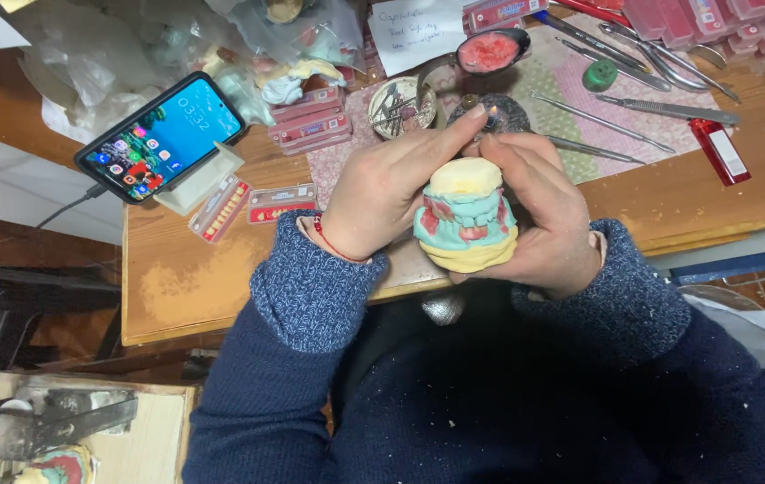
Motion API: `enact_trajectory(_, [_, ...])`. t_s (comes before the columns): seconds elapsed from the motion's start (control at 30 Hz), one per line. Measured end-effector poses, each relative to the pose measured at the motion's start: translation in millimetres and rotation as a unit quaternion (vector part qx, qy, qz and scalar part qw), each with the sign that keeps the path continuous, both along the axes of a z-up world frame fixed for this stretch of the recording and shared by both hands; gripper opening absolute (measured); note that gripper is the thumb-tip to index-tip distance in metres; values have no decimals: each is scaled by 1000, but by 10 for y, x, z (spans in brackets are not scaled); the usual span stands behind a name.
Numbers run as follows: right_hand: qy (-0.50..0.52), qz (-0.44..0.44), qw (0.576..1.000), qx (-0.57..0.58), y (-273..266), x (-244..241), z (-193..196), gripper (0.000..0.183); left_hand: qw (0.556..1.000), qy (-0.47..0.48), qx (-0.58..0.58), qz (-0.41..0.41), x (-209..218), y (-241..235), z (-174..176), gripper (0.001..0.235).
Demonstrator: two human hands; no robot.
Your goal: Shaping and applying dental wax to casts and using specialized tools to prepare dental prosthetics.
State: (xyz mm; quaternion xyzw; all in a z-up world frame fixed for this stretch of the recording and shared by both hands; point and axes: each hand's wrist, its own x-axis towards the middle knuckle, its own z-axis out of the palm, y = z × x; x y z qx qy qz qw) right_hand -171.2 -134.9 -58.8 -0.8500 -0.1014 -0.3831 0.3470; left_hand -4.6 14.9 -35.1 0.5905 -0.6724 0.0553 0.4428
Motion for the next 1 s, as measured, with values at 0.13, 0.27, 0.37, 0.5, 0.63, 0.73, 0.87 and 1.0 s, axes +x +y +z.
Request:
enact_trajectory(0.13, [-9, -9, 1000, -13, 7, -1, 9, 107, 1000, -17, 7, 1, 26, -4, -8, 56])
enact_trajectory(0.27, [-2, -8, 1000, -26, 11, -11, 35, 106, 1000, -26, 10, 1, 39, 1, -9, 56])
enact_trajectory(0.37, [5, 0, 1000, -18, 12, -13, 45, 106, 999, -33, 7, 2, 49, -4, -21, 56])
enact_trajectory(0.5, [11, 14, 1000, 0, 4, -10, 45, 105, 999, -15, 38, -10, 56, 20, 19, 56])
enact_trajectory(0.63, [24, 36, 998, 44, -19, -32, -57, 105, 993, 66, 78, -65, 118, 99, -19, 64])
enact_trajectory(0.73, [23, 53, 995, 80, -19, -32, -78, 107, 964, 184, 104, -159, 118, 167, 23, 59])
enact_trajectory(0.87, [15, 28, 997, 69, -6, -13, -40, 105, 947, 250, 134, -150, 11, 208, 101, 65])
enact_trajectory(1.0, [6, 1, 999, 36, 19, 15, -27, 96, 935, 301, 122, -145, -36, 205, 9, 64])
